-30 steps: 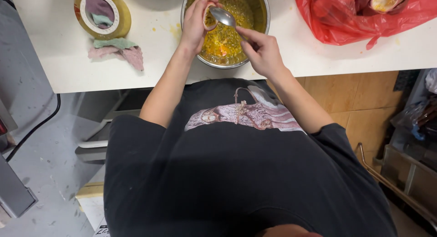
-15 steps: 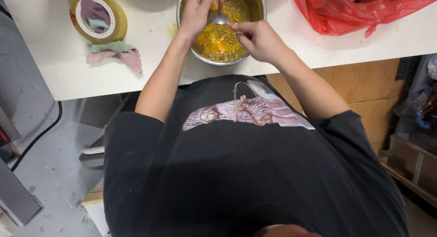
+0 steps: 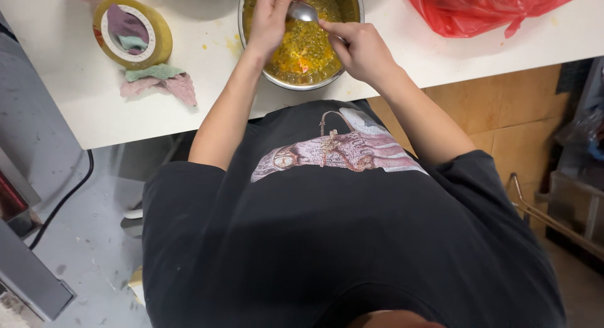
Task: Scooping pulp from halved passion fruit into a metal bowl using a spoon.
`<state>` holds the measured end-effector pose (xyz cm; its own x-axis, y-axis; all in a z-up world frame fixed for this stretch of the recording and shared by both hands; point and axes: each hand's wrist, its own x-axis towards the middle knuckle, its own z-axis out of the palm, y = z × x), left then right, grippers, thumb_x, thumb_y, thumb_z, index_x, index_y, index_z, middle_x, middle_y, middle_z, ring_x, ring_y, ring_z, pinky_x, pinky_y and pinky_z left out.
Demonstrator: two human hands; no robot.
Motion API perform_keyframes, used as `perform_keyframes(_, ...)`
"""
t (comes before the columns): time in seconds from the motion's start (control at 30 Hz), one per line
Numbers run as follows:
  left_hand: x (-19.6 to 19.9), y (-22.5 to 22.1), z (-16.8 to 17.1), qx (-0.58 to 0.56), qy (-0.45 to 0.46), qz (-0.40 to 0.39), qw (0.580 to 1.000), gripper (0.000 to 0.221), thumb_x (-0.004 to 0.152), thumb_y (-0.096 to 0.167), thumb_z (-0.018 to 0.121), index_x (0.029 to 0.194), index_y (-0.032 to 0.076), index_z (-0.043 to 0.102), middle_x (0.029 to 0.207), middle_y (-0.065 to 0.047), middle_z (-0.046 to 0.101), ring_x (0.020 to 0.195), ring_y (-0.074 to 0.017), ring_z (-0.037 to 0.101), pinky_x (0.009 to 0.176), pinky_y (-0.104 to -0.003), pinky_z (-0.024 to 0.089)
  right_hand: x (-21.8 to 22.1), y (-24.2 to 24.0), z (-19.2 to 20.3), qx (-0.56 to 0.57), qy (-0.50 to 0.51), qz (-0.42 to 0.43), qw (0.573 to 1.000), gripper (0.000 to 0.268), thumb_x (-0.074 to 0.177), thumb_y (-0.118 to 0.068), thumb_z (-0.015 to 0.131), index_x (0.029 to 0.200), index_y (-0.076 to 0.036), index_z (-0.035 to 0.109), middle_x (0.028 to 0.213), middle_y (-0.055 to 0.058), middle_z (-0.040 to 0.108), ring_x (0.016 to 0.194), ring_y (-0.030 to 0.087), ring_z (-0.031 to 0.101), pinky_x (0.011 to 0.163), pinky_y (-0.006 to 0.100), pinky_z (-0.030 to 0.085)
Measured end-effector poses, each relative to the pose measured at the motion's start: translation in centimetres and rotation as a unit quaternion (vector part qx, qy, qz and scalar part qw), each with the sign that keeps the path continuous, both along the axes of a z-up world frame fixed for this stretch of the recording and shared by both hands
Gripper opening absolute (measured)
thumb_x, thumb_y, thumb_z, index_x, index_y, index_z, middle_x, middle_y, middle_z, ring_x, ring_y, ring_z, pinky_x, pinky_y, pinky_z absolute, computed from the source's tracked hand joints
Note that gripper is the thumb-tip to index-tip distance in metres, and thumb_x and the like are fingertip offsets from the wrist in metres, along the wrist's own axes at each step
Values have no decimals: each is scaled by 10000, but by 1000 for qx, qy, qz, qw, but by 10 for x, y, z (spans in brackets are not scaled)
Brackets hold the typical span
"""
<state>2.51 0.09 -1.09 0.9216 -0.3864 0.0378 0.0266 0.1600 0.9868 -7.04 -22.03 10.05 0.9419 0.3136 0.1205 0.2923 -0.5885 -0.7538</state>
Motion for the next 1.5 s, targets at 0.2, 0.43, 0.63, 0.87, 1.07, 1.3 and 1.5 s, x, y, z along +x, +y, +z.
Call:
perform_keyframes(0.2,-4,-7,-2,-15,17,3,1000,333,1133,287,490,1104,4,663,1009,-45,707,956,-123,645,895,-292,524,-11,-10,-78,205,239,-65,947,283,1090,-88,639,1355,-17,710,833,-21,632,709,36,530,614,236,458)
perform_keyframes(0.43,4,-8,-4,27,-27,-64,997,307,1148,271,486,1119,20,661,1015,-41,685,989,-120,631,911,-280,507,-8,-24,-38,389,506,-115,761,308,1014,-106,608,1305,-82,707,672,-68,498,477,-8,338,367,181,221)
perform_keyframes(0.63,4,-12,-5,4,-25,-69,997,286,1151,263,481,1136,27,643,1027,-35,662,999,-124,608,935,-283,493,-12,-24,-70,238,116,-26,964,286,1102,-40,646,1378,24,679,1045,22,728,848,68,583,727,241,497)
perform_keyframes(0.87,-2,-9,-3,23,-23,-43,999,279,1152,234,477,1123,26,660,1017,-36,685,987,-122,621,921,-279,500,-23,-3,-22,-37,40,-24,998,261,1031,-85,679,1279,-94,757,773,141,704,601,247,626,586,355,502)
perform_keyframes(1.07,-3,-6,-13,0,12,-13,1000,262,1141,210,472,1119,18,649,1020,-39,694,983,-123,637,920,-277,513,-27,-8,-7,-117,-35,-15,992,259,1003,-107,686,1252,-113,759,806,135,715,670,332,680,592,426,526)
perform_keyframes(1.3,-7,-9,-23,-16,-6,8,1000,272,1140,219,497,1116,-2,654,1018,-50,690,989,-135,635,925,-289,511,-34,0,-30,-121,-62,8,991,303,992,-96,683,1286,-124,747,816,121,717,666,323,680,584,418,527)
perform_keyframes(1.5,-1,-1,-8,12,10,34,999,312,1131,253,499,1085,9,687,1008,-49,728,948,-124,650,883,-292,522,-44,-2,-24,-65,-13,-39,997,324,1002,-72,685,1322,-105,726,801,134,695,661,302,684,598,399,535)
